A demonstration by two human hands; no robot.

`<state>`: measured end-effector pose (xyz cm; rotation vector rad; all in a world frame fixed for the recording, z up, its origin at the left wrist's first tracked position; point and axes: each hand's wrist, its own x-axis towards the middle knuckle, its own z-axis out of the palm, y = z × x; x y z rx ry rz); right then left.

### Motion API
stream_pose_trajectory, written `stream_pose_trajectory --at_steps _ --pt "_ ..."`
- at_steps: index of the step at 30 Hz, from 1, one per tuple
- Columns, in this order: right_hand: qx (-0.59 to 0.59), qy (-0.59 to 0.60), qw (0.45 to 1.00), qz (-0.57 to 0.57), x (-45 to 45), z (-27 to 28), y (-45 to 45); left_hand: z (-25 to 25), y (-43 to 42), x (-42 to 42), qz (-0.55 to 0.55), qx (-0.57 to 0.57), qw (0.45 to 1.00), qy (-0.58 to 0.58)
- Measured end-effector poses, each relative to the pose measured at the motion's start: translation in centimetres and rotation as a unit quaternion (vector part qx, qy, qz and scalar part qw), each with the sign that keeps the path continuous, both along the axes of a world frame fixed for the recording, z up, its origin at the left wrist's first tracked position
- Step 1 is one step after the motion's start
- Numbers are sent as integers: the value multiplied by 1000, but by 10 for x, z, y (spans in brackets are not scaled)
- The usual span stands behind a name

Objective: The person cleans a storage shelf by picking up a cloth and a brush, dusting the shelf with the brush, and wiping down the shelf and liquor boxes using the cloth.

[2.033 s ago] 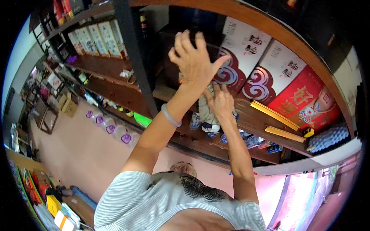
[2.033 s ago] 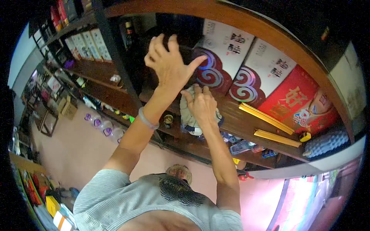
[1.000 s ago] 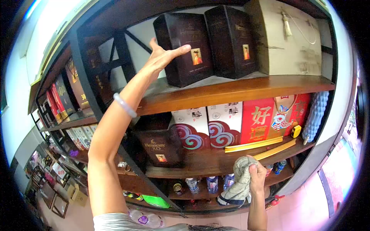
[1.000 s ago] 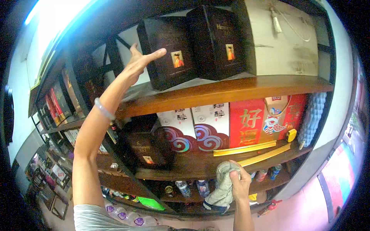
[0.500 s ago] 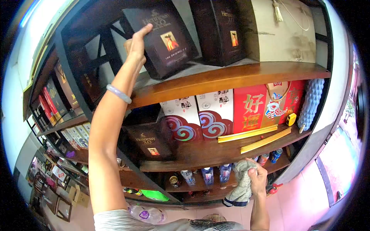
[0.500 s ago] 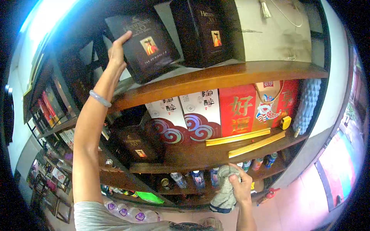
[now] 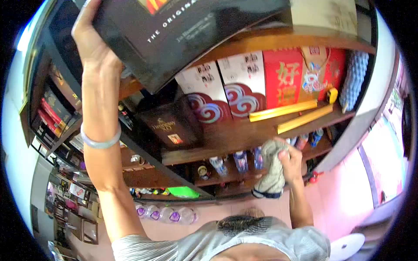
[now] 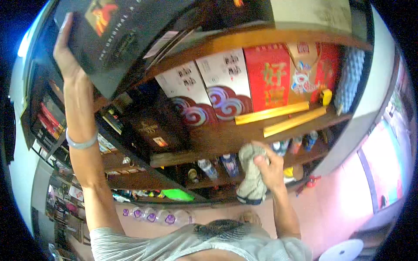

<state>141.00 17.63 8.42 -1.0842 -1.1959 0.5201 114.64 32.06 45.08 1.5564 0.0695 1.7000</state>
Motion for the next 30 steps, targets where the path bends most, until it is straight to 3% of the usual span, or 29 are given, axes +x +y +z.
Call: stream_pose_trajectory --at_steps 4,5,7,8,11,12,13,14,17,20,21,23,25,30 --pt "32 202 978 -44 3 -7 -8 -22 -14 12 -128 25 991 29" --pt "53 338 939 -27 2 1 -10 -37 -26 25 -198 21 979 44" --pt "116 559 820 46 4 20 -14 -79 -62 76 -82 7 996 -21" --pt "154 567 808 50 3 28 -22 -98 -79 96 -26 0 998 -50" --pt "243 564 790 8 1 48 -38 -169 -84 117 30 105 991 79" --pt "268 553 789 -2 2 57 -44 -191 -84 129 10 89 992 91" --pt "270 543 795 18 22 23 -30 -213 -84 141 -9 71 992 102" --pt "298 584 755 -6 15 14 -19 -225 -84 148 -48 22 995 90" --pt "259 623 729 115 9 27 -19 -245 -87 166 -206 -185 961 22" --pt "230 692 658 188 -26 37 -15 -262 -75 168 -248 -220 943 30" --pt "212 705 645 205 -30 17 -5 -268 -74 171 -239 -205 949 30" --pt "126 707 648 254 -39 3 -9 -275 -74 170 -188 -190 962 54" --pt "108 591 787 139 -55 -5 -23 -278 -81 165 -158 -179 968 78" --pt "55 539 836 -88 -10 -11 -49 -303 -66 136 -66 -135 980 131"
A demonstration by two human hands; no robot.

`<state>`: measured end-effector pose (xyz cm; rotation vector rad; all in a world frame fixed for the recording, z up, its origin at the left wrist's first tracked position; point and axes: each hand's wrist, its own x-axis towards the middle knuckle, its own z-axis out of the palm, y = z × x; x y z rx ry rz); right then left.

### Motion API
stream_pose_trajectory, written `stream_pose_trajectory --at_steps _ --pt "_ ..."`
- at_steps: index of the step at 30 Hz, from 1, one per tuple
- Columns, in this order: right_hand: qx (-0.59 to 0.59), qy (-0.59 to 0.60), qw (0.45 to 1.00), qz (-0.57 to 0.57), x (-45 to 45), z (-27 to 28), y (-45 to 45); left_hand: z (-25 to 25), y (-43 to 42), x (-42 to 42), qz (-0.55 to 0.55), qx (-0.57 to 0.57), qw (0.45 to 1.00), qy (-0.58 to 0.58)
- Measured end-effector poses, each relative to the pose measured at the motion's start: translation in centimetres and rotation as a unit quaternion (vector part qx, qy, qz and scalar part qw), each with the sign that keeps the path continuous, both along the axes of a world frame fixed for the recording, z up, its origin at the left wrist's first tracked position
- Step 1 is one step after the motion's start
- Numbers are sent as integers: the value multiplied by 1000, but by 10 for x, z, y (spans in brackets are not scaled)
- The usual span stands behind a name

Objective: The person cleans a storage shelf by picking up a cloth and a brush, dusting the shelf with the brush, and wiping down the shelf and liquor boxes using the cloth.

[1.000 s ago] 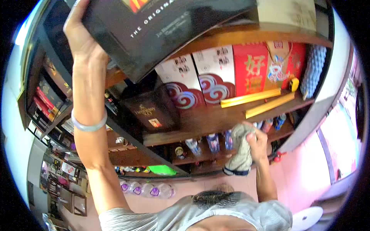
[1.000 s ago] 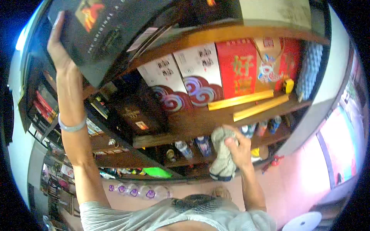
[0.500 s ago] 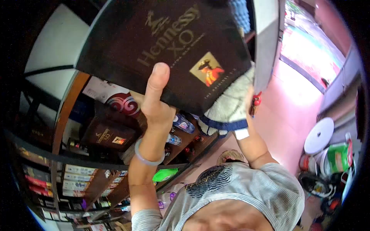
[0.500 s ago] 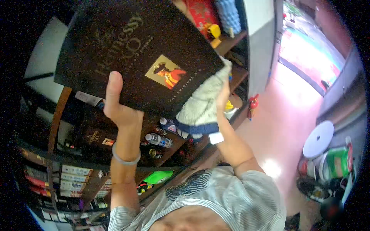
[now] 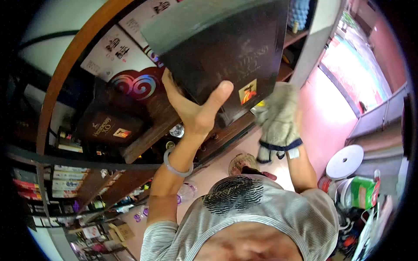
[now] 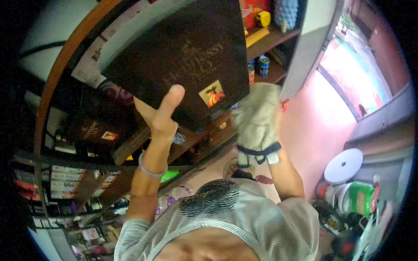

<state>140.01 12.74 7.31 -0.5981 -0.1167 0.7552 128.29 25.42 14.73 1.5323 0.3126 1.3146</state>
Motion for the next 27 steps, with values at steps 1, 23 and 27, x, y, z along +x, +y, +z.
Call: stream_pose_trajectory --at_steps 1,23,27 --pt "-5 -13 998 -58 18 -3 -7 -5 6 -5 14 22 999 20" --pt "114 -739 564 -352 -59 67 125 -58 25 -101 206 -51 977 18" --pt "146 -728 562 -365 -60 60 158 -56 46 -97 245 0 970 10"
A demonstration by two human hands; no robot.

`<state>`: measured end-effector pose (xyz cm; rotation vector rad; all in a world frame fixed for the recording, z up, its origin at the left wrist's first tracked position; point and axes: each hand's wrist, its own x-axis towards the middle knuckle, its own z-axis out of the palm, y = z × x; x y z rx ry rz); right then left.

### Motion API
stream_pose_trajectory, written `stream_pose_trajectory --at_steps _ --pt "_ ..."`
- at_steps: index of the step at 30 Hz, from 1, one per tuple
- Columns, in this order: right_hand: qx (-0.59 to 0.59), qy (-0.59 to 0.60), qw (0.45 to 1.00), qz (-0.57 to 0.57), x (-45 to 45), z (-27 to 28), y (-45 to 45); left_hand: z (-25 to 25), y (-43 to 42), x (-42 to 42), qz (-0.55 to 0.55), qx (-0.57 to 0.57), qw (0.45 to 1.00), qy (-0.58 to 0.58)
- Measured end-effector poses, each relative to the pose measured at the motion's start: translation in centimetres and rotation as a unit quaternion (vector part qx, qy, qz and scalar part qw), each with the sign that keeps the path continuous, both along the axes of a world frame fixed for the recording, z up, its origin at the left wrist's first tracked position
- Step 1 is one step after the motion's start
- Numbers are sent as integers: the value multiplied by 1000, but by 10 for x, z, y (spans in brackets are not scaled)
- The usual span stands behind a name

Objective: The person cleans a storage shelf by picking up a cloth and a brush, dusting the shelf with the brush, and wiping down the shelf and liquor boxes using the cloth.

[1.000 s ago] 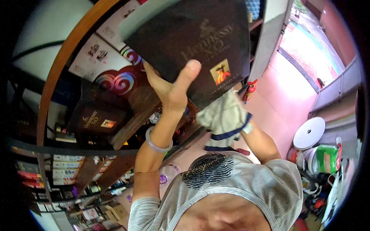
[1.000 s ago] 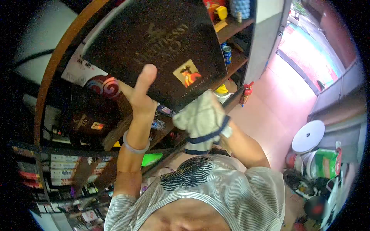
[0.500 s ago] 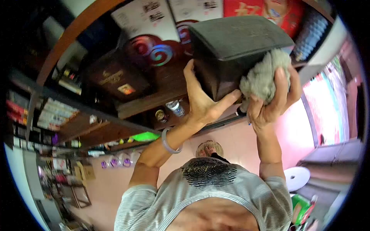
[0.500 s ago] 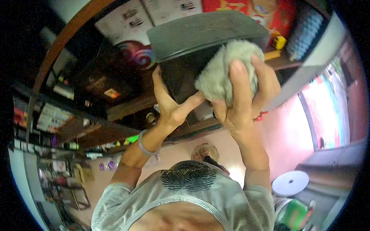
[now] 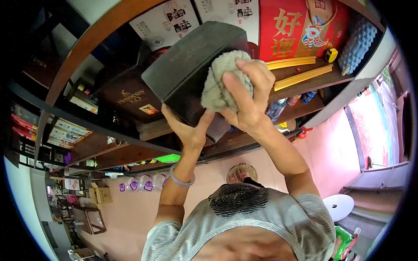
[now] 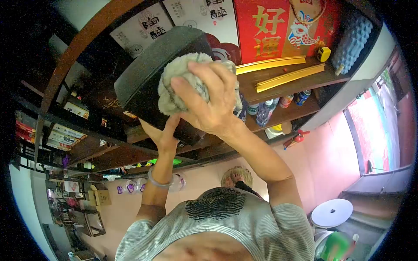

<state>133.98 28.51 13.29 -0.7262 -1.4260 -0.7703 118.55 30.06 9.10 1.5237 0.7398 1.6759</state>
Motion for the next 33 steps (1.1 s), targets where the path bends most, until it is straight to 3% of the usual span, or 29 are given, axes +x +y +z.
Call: stream_pose_trajectory --at_steps 3,8,11,12,16,17,19,22,24,27,29,30,31,33 --pt "-67 48 996 -28 3 2 -5 12 -3 4 26 -9 999 20" --pt "-31 135 989 -43 23 16 26 7 -1 -1 56 -27 994 85" --pt "-34 149 986 -74 7 20 25 -9 8 -5 63 33 993 94" --pt "-16 143 987 -74 -1 24 25 -24 17 -8 71 57 993 74" --pt "-60 46 996 -36 -31 44 7 -17 24 -12 -110 -42 985 -129" --pt "-50 15 998 -24 -39 43 2 -17 25 -12 -41 -14 999 -7" --pt "-31 -46 998 -3 -50 38 -5 -16 26 -12 125 46 964 232" --pt "-37 -101 994 8 -47 0 -8 -39 46 -36 -88 -142 985 37" --pt "-53 -114 992 14 -45 -32 -13 -59 65 -57 -221 -260 935 -98" --pt "-67 -121 990 8 -38 -73 -17 -81 101 -114 -278 -371 857 -226" --pt "-55 -138 989 1 -33 -87 -19 -61 81 -104 -165 -315 927 -121" --pt "-43 -128 991 2 -32 -87 -20 -17 40 -56 -55 -212 976 18" --pt "-34 -120 992 9 -33 -90 -21 -4 21 -37 -11 -131 988 80" --pt "-12 -110 994 16 -32 -96 -21 -7 10 -35 -27 -2 990 136"
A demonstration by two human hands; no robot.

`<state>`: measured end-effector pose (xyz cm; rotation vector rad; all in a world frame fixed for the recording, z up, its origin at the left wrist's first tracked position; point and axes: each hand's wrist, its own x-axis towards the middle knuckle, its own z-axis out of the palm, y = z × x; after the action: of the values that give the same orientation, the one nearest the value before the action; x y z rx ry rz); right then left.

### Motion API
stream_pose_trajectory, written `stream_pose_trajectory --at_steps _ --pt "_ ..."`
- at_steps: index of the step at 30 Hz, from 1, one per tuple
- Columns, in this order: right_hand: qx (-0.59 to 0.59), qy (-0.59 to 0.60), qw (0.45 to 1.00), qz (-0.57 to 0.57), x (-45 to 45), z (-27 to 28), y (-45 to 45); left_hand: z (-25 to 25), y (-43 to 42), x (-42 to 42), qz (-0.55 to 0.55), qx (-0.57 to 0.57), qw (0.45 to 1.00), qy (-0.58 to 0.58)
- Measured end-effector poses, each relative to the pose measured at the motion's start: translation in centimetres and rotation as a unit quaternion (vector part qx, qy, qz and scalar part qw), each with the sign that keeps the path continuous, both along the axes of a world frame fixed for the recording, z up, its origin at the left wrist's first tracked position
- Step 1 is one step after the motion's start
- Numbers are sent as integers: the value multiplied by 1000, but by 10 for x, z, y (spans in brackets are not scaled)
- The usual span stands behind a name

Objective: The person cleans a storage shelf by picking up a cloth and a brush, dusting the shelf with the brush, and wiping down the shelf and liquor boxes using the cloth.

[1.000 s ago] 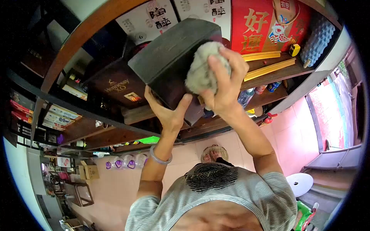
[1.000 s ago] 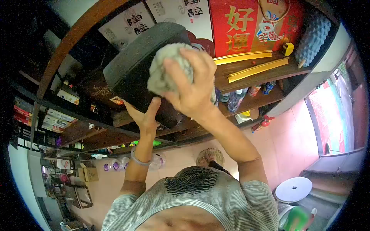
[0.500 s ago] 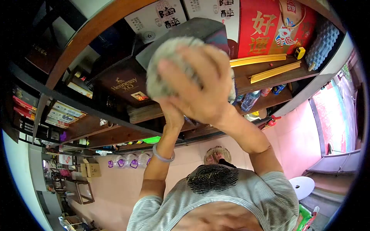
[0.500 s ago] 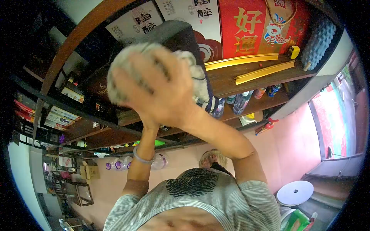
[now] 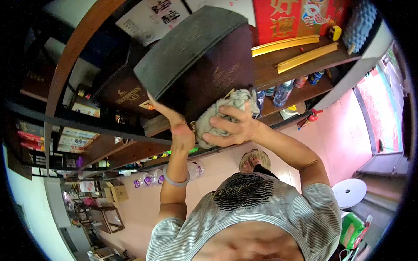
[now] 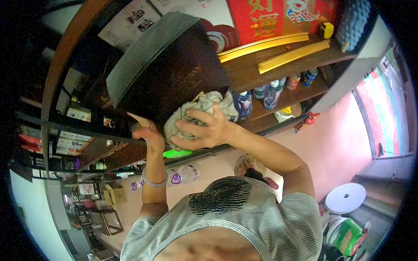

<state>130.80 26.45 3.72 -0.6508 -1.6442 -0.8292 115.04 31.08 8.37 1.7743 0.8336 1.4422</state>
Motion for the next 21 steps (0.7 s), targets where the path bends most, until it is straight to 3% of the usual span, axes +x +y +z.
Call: stream_pose_trajectory --at_steps 2,5,8,12,17,21 --pt "-15 -9 1000 -13 0 1 -5 14 -11 3 10 27 991 130" --pt "-2 -27 1000 -7 6 2 0 31 -16 14 -19 -101 995 -5" --pt "-1 57 998 -16 21 26 13 20 -5 10 13 -24 1000 11" --pt "-3 -22 1000 -14 39 66 19 5 10 5 44 -13 999 -15" --pt "34 131 991 2 62 93 45 11 -1 8 21 -54 998 -12" --pt "-109 332 933 91 79 115 42 12 -6 4 -4 -76 997 6"
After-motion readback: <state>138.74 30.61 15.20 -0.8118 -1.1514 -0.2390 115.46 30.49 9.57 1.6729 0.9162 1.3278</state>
